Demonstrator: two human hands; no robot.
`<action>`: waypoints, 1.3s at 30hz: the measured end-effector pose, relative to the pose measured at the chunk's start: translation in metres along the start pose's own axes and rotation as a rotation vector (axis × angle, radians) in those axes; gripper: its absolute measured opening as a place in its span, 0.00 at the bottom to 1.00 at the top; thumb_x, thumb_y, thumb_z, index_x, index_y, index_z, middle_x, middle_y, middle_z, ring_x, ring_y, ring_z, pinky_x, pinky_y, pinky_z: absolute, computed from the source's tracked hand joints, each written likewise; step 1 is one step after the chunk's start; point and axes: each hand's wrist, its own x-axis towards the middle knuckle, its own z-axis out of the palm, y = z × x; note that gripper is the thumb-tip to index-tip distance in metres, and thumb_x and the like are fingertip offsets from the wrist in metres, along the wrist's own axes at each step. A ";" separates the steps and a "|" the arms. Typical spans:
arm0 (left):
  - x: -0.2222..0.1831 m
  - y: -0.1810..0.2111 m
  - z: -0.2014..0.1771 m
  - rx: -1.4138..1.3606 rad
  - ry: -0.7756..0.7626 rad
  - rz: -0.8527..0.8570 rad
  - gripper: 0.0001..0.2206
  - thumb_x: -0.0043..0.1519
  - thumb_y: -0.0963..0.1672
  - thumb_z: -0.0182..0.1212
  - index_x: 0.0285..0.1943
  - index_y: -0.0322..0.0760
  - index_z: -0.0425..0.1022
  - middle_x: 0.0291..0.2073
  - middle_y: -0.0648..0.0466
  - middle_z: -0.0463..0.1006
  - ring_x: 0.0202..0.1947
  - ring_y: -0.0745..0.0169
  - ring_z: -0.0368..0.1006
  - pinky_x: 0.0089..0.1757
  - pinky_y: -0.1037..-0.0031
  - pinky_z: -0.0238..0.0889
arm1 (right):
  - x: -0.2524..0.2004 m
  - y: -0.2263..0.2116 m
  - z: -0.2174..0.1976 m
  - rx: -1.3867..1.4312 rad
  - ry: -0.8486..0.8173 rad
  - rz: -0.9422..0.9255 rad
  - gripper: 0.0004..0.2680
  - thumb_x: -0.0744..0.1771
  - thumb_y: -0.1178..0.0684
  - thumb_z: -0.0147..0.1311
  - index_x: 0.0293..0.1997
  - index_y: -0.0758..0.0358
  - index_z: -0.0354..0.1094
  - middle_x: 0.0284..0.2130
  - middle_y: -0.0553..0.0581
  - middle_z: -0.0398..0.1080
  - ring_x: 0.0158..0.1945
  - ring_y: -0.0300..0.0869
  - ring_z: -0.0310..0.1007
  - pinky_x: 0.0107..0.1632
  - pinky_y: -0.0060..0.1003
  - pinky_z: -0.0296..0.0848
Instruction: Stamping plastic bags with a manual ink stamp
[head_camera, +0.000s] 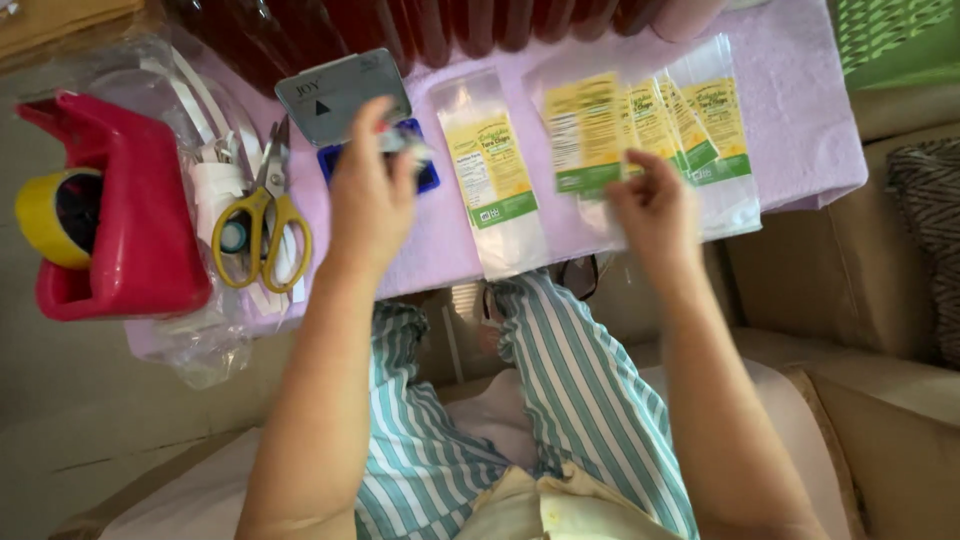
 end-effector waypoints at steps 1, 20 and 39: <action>-0.002 0.013 0.000 0.000 -0.004 -0.004 0.23 0.69 0.43 0.59 0.72 0.38 0.59 0.57 0.35 0.74 0.56 0.32 0.73 0.56 0.54 0.66 | 0.004 0.013 -0.006 -0.001 -0.003 0.005 0.14 0.66 0.62 0.62 0.59 0.67 0.70 0.29 0.56 0.69 0.32 0.40 0.67 0.39 0.32 0.68; 0.010 0.039 0.026 0.017 -0.534 0.059 0.30 0.68 0.44 0.57 0.78 0.55 0.48 0.60 0.40 0.74 0.56 0.35 0.75 0.52 0.47 0.70 | -0.026 -0.029 0.060 -0.350 -0.201 -0.562 0.12 0.63 0.47 0.66 0.50 0.45 0.78 0.50 0.52 0.70 0.50 0.52 0.74 0.52 0.45 0.73; -0.035 0.032 0.058 0.311 -0.110 0.440 0.22 0.65 0.41 0.56 0.69 0.43 0.61 0.42 0.51 0.70 0.39 0.50 0.76 0.35 0.64 0.76 | -0.027 -0.022 0.060 -0.364 -0.248 -0.545 0.12 0.64 0.46 0.65 0.52 0.43 0.77 0.51 0.54 0.69 0.51 0.57 0.73 0.56 0.52 0.72</action>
